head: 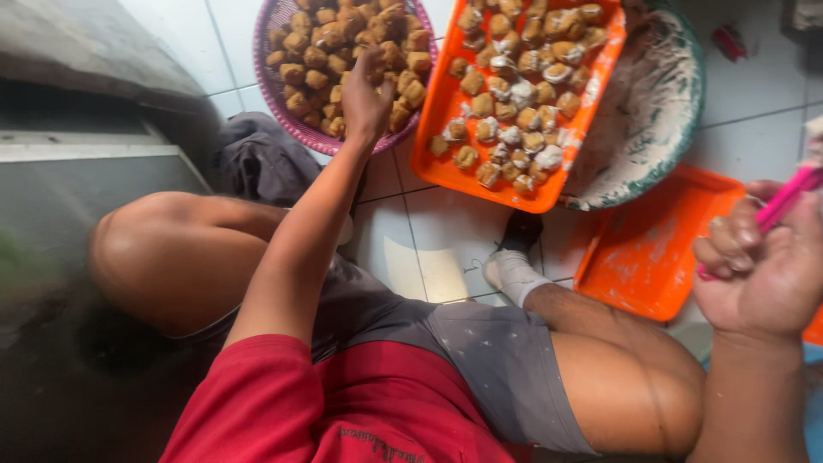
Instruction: The person sits on the floor and repeatedly picks up small fried food items from a pink basket. Using a pink spatula, they scoop a white paste from a bowl and spread it over each item before placing it into an orange tray.
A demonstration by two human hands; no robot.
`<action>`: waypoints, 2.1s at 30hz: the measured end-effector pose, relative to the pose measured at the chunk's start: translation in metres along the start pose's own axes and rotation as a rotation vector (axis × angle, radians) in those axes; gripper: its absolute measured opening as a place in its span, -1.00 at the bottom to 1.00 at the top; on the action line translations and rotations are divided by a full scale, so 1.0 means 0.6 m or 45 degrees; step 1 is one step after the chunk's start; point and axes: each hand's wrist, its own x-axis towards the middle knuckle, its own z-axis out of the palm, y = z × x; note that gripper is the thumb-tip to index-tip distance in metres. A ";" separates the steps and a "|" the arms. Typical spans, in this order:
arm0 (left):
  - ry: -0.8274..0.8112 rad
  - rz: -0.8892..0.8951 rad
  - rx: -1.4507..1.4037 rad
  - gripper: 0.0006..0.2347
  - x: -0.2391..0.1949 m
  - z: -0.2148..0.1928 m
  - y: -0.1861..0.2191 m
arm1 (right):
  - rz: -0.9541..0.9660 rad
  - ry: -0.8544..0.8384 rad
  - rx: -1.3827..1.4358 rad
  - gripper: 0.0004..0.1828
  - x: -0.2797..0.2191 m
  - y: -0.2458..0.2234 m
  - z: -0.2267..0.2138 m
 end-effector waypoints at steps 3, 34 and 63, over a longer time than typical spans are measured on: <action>0.129 -0.143 0.114 -0.68 -0.047 -0.051 -0.065 | -0.028 0.075 -0.014 -0.76 0.024 0.002 -0.001; -0.363 0.074 0.790 -0.74 -0.028 -0.135 -0.100 | 0.302 0.918 -0.042 -0.88 0.472 0.521 -0.305; -0.711 -0.348 -0.593 -0.75 -0.097 0.144 0.258 | -0.019 0.217 -0.074 -0.75 0.084 0.032 0.001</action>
